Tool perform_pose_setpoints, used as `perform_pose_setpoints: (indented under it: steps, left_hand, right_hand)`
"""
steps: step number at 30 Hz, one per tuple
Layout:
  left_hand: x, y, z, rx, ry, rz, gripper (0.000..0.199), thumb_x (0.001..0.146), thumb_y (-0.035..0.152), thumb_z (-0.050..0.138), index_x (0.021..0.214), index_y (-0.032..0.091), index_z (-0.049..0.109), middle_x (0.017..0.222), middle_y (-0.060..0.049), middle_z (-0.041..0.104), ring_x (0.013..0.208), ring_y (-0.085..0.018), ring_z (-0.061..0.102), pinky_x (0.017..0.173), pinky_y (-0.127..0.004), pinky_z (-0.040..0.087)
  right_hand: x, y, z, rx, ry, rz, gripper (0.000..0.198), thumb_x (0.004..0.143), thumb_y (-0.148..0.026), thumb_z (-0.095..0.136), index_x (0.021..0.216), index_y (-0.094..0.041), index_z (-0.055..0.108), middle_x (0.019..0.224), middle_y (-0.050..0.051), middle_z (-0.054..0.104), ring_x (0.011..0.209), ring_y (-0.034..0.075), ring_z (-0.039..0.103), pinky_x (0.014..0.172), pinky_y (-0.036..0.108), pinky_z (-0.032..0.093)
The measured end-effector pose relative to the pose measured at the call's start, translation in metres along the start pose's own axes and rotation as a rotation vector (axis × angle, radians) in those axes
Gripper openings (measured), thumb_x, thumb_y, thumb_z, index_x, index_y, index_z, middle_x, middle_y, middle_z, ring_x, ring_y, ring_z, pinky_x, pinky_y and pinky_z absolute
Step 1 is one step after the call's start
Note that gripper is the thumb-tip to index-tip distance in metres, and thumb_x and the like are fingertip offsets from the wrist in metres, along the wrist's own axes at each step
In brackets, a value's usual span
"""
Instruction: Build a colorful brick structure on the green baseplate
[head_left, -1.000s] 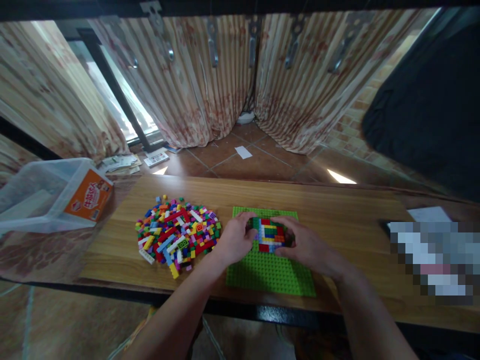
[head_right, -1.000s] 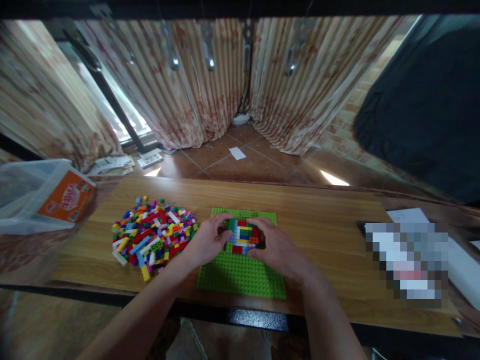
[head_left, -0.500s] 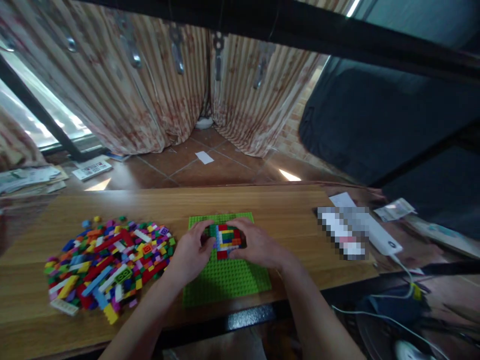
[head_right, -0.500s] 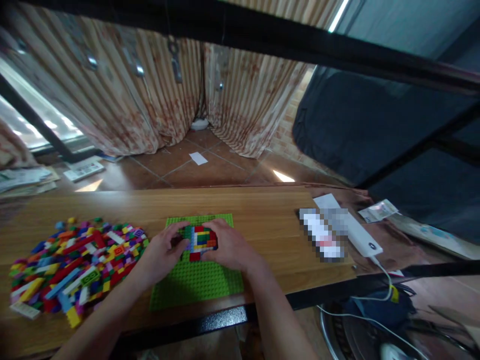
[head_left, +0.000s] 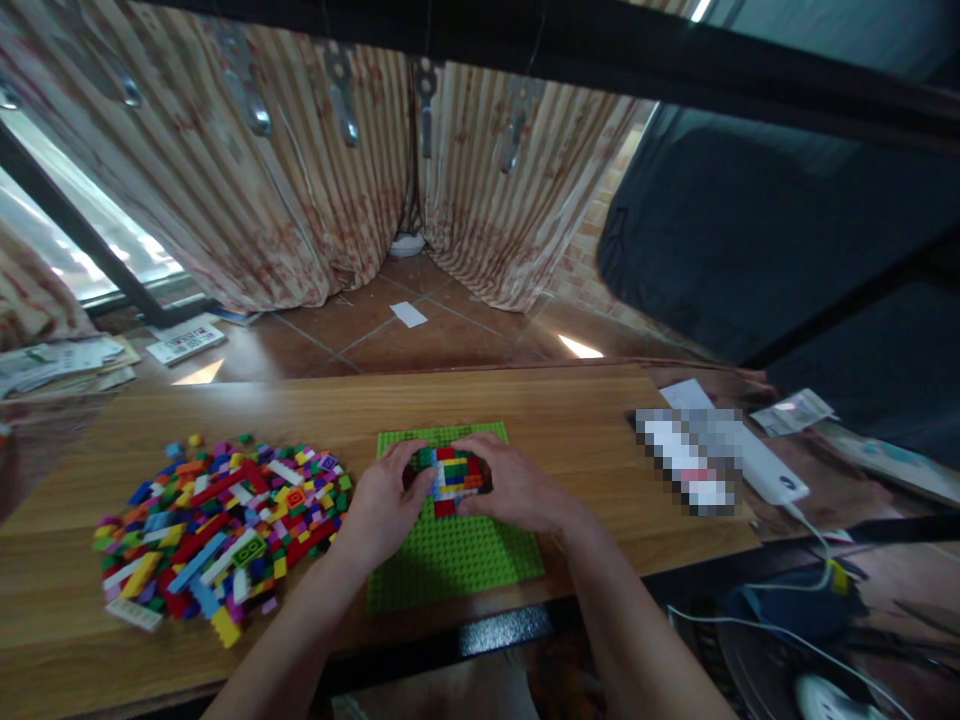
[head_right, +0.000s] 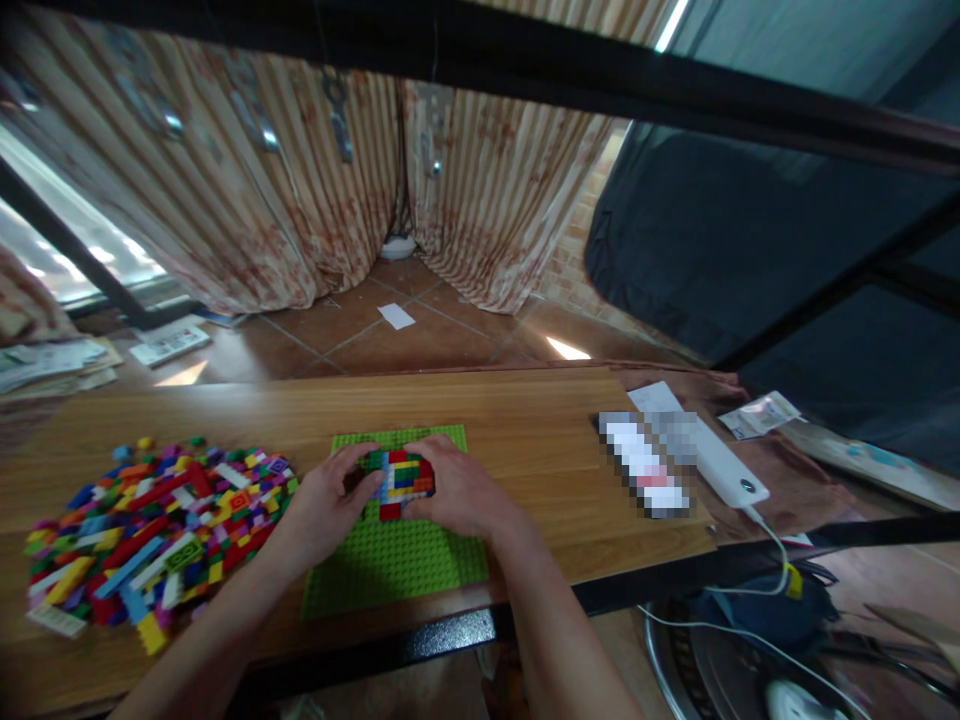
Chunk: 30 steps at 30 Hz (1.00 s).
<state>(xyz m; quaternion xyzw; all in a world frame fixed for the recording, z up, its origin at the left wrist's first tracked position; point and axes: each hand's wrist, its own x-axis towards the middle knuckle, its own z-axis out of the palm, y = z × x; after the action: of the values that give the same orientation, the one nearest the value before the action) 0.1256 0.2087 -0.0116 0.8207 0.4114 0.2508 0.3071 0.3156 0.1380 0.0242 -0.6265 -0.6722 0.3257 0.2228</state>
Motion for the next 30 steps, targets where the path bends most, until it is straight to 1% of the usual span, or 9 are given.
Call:
perform_pose_setpoints:
  steps: [8,15,21,24,27,30]
  left_hand:
    - [-0.0014,0.0031,0.0008,0.048,0.014,-0.026,0.028,0.087,0.028,0.050,0.111,0.017,0.060,0.100,-0.009,0.067,0.092,-0.022,0.065,0.085,-0.038,0.053]
    - [-0.0028,0.0040,0.0035,0.078,0.025,-0.034,0.030,0.088,0.027,0.049,0.113,0.014,0.058,0.108,-0.012,0.065,0.099,-0.024,0.064,0.090,-0.040,0.051]
    - [-0.0027,0.0032,0.0002,0.020,0.008,-0.031,0.028,0.087,0.028,0.052,0.111,0.015,0.059,0.106,-0.010,0.066,0.097,-0.022,0.064,0.089,-0.038,0.051]
    - [-0.0020,0.0024,-0.0007,-0.048,0.023,-0.059,0.028,0.090,0.029,0.049,0.113,0.016,0.060,0.108,-0.009,0.067,0.101,-0.020,0.064,0.092,-0.037,0.050]
    - [-0.0007,0.0026,-0.0004,-0.080,0.039,-0.089,0.027,0.092,0.026,0.044,0.109,0.016,0.062,0.107,-0.009,0.068,0.102,-0.020,0.064,0.094,-0.036,0.050]
    - [-0.0001,0.0037,0.0002,-0.067,0.046,-0.086,0.024,0.090,0.022,0.046,0.105,0.017,0.064,0.105,-0.008,0.069,0.102,-0.020,0.064,0.095,-0.036,0.050]
  right_hand:
    - [0.0017,-0.0015,0.0001,-0.001,0.000,0.015,0.068,0.063,-0.029,0.079,0.126,-0.022,0.053,0.123,0.008,0.054,0.112,0.025,0.053,0.096,0.043,0.041]
    - [0.0025,-0.0007,0.0007,0.000,0.001,0.006,0.067,0.064,-0.027,0.078,0.126,-0.019,0.053,0.123,0.009,0.055,0.110,0.024,0.053,0.097,0.041,0.041]
    - [0.0021,0.0003,0.0019,0.000,0.000,0.002,0.068,0.064,-0.026,0.078,0.127,-0.020,0.053,0.124,0.009,0.054,0.109,0.023,0.054,0.097,0.041,0.041]
    - [0.0016,-0.0001,0.0025,0.009,0.013,-0.009,0.065,0.065,-0.024,0.077,0.126,-0.022,0.054,0.122,0.008,0.055,0.108,0.023,0.055,0.096,0.042,0.041]
    - [0.0015,0.0000,0.0031,-0.006,0.021,-0.007,0.063,0.067,-0.025,0.076,0.126,-0.021,0.054,0.121,0.009,0.056,0.109,0.024,0.055,0.095,0.043,0.041]
    - [0.0016,0.0016,0.0041,-0.010,0.024,-0.012,0.065,0.067,-0.027,0.076,0.127,-0.020,0.053,0.122,0.010,0.056,0.109,0.024,0.055,0.095,0.044,0.042]
